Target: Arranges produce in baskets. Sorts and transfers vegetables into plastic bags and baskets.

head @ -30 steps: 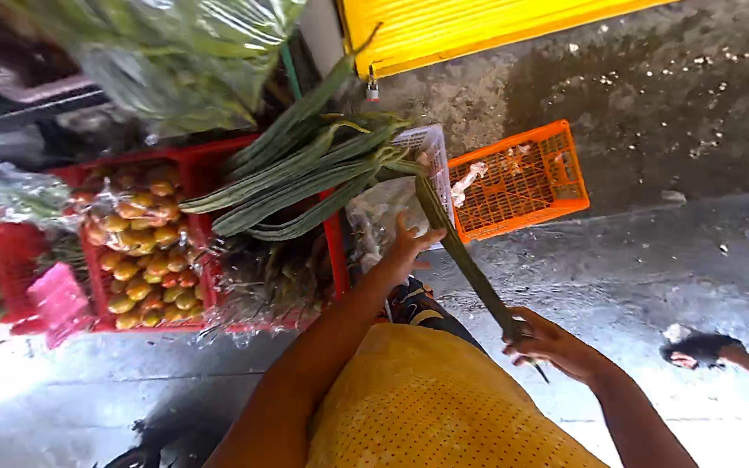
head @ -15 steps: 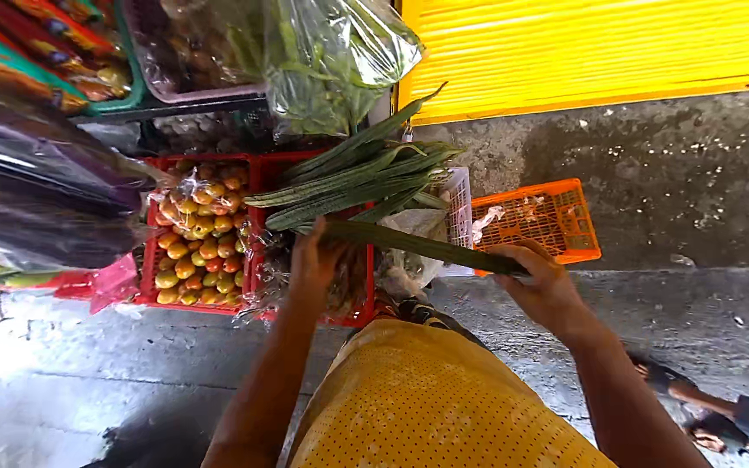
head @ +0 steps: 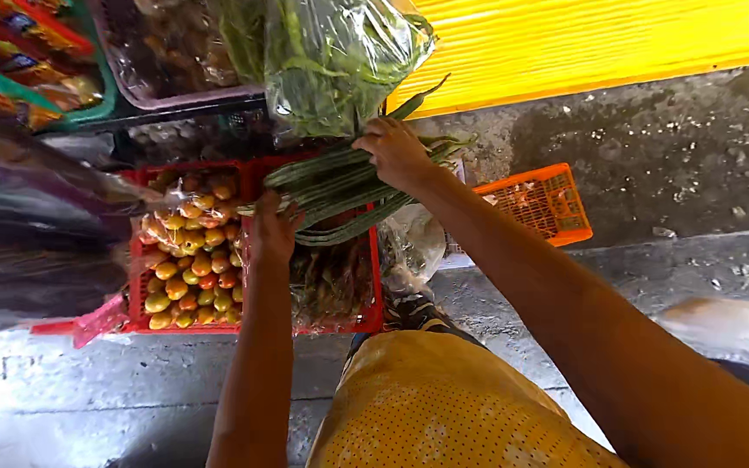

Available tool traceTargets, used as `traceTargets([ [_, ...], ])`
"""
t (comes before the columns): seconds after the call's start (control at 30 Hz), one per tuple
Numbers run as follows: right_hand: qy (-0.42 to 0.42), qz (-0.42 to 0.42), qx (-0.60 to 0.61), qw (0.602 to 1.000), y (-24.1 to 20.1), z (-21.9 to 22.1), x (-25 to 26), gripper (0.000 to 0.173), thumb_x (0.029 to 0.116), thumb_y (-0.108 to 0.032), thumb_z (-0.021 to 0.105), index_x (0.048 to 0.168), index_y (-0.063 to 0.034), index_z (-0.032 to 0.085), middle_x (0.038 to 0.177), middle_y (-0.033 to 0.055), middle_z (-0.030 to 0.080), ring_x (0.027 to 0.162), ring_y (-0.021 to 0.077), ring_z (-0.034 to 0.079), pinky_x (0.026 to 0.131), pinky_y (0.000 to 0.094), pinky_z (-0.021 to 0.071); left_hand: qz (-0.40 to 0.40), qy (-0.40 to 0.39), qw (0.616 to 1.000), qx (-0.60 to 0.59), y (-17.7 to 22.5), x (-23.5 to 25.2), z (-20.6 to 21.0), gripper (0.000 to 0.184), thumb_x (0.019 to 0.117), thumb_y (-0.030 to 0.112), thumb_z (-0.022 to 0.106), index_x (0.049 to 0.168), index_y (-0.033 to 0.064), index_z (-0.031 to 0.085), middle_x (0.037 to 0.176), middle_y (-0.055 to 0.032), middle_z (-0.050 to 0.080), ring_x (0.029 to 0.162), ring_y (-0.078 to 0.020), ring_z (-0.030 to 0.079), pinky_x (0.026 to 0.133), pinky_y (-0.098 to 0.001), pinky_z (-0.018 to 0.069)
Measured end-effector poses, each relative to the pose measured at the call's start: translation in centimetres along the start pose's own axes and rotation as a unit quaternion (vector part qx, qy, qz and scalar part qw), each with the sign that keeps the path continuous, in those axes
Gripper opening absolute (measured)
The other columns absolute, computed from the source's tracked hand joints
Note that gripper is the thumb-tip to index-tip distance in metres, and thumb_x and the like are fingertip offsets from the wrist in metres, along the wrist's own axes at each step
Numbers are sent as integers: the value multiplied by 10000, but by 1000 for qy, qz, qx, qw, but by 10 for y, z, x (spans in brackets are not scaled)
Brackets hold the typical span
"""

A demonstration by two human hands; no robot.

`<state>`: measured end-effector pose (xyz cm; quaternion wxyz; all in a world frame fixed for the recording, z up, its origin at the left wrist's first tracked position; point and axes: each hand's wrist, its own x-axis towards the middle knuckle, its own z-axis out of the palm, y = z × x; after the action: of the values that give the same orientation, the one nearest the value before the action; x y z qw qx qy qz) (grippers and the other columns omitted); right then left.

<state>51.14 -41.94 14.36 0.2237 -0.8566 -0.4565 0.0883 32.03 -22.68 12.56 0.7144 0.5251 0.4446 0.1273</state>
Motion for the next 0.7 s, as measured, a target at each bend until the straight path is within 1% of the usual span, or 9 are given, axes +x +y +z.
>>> traceTargets([
  [0.07, 0, -7, -14, 1000, 14, 9, 11, 454, 847, 85, 652, 1238, -135, 720, 1333, 149, 627, 1300, 382, 528, 1094, 602, 382, 44, -7, 988, 148, -26, -7, 1, 507, 1048, 208, 516, 1508, 35, 393, 1517, -197, 447, 1297, -307, 567, 1005, -475, 541],
  [0.13, 6, -14, -35, 999, 29, 15, 15, 444, 898, 30, 634, 1286, -174, 704, 1334, 119, 636, 1321, 362, 514, 1129, 594, 345, 133, -9, 940, 314, -44, 4, -10, 503, 1006, 184, 609, 1459, 11, 478, 1498, -231, 468, 1340, -318, 516, 1085, -475, 468],
  [0.27, 18, -2, -3, 1000, 26, 20, -3, 504, 934, 1, 586, 1404, -178, 630, 1526, 135, 509, 1516, 356, 317, 1259, 599, 137, 217, 92, 844, 482, -33, 42, -37, 508, 1005, 225, 587, 1437, -27, 500, 1514, -313, 419, 1443, -443, 372, 1183, -553, 326],
  [0.33, 102, -7, 32, 994, 24, 23, -22, 518, 880, 54, 588, 1341, -164, 676, 1519, 115, 527, 1518, 343, 328, 1250, 624, 148, 182, 131, 826, 517, -22, 61, -46, 548, 980, 139, 566, 1492, -16, 447, 1600, -314, 290, 1506, -453, 262, 1220, -556, 263],
  [0.4, 213, 20, 41, 976, 30, 24, -43, 483, 839, 69, 585, 1242, -158, 721, 1465, 98, 581, 1481, 349, 393, 1201, 680, 213, 135, 116, 794, 581, -18, 78, -56, 645, 902, 58, 582, 1526, 40, 421, 1641, -282, 224, 1523, -455, 218, 1203, -607, 268],
  [0.5, 280, 121, 48, 951, 48, 14, -66, 447, 819, 29, 600, 1228, -115, 711, 1409, 152, 603, 1415, 382, 461, 1183, 645, 282, 129, 35, 724, 676, -17, 90, -64, 613, 890, 64, 682, 1473, 31, 493, 1593, -278, 336, 1478, -493, 302, 1146, -697, 312],
  [0.6, 161, 157, 31, 974, 57, 2, -68, 426, 858, -123, 675, 1283, -98, 691, 1360, 149, 641, 1418, 373, 461, 1224, 664, 171, 151, -1, 677, 721, -17, 91, -60, 568, 869, 26, 711, 1402, -18, 519, 1482, -303, 464, 1410, -499, 405, 1106, -689, 372],
  [0.63, 101, 161, 14, 982, 56, -1, -65, 427, 891, -209, 694, 1308, -114, 679, 1371, 122, 643, 1440, 369, 432, 1218, 700, 106, 162, -6, 675, 720, -17, 91, -59, 540, 873, 16, 707, 1382, -30, 532, 1452, -311, 489, 1395, -499, 423, 1115, -680, 367],
  [0.7, 72, 155, -2, 985, 55, -3, -59, 372, 929, -313, 717, 1253, -129, 700, 1344, 86, 663, 1436, 364, 436, 1189, 746, 70, 174, -13, 681, 711, -15, 88, -54, 488, 907, 35, 693, 1369, -32, 550, 1430, -309, 514, 1378, -501, 445, 1115, -680, 366],
])
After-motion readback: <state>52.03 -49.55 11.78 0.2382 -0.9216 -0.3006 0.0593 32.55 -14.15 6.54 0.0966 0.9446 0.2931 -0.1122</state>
